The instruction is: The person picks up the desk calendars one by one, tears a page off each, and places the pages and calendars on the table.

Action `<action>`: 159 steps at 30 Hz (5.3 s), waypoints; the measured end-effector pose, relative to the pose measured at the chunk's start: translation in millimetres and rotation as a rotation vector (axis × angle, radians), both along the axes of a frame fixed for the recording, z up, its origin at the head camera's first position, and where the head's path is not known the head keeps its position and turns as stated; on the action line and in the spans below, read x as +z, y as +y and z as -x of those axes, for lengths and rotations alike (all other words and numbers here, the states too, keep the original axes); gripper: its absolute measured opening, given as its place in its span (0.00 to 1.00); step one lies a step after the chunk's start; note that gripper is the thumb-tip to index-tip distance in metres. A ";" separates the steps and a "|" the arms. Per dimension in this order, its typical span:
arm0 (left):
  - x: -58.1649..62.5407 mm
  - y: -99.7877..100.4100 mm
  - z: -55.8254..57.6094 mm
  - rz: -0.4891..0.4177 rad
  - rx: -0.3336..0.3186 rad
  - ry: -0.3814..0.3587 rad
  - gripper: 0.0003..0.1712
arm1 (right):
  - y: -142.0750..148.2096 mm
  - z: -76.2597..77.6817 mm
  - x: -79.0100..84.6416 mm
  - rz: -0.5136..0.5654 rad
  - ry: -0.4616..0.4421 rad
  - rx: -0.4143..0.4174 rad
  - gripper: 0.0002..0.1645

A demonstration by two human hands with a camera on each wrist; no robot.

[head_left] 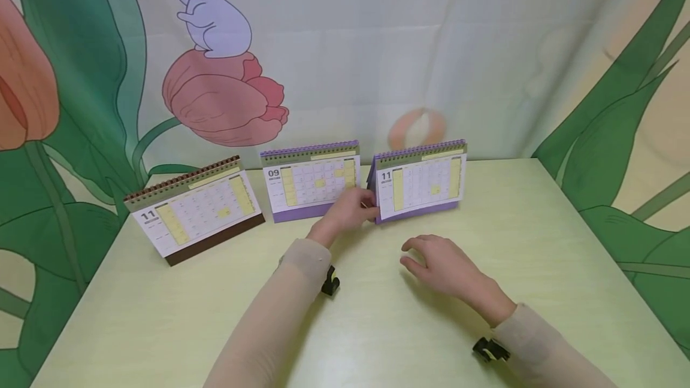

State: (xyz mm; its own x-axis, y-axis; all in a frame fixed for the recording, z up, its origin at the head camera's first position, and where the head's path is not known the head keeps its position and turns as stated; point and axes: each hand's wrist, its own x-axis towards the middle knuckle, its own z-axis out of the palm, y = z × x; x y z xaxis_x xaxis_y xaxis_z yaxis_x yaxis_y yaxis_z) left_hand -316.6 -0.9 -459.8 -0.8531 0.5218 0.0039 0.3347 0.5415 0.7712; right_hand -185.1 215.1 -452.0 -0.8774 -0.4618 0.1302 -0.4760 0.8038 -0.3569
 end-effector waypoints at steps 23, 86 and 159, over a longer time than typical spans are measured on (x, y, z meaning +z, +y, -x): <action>1.0 8.2 -4.0 -0.055 -0.020 0.011 0.12 | 0.6 1.5 3.2 0.014 -0.021 -0.009 0.16; 19.6 -58.7 -84.3 -0.649 -0.059 -0.242 0.23 | -24.5 27.3 19.5 0.184 0.650 0.113 0.43; 15.9 -58.2 -117.5 -0.680 0.068 -0.152 0.18 | -24.1 35.4 76.8 0.876 0.808 -0.297 0.29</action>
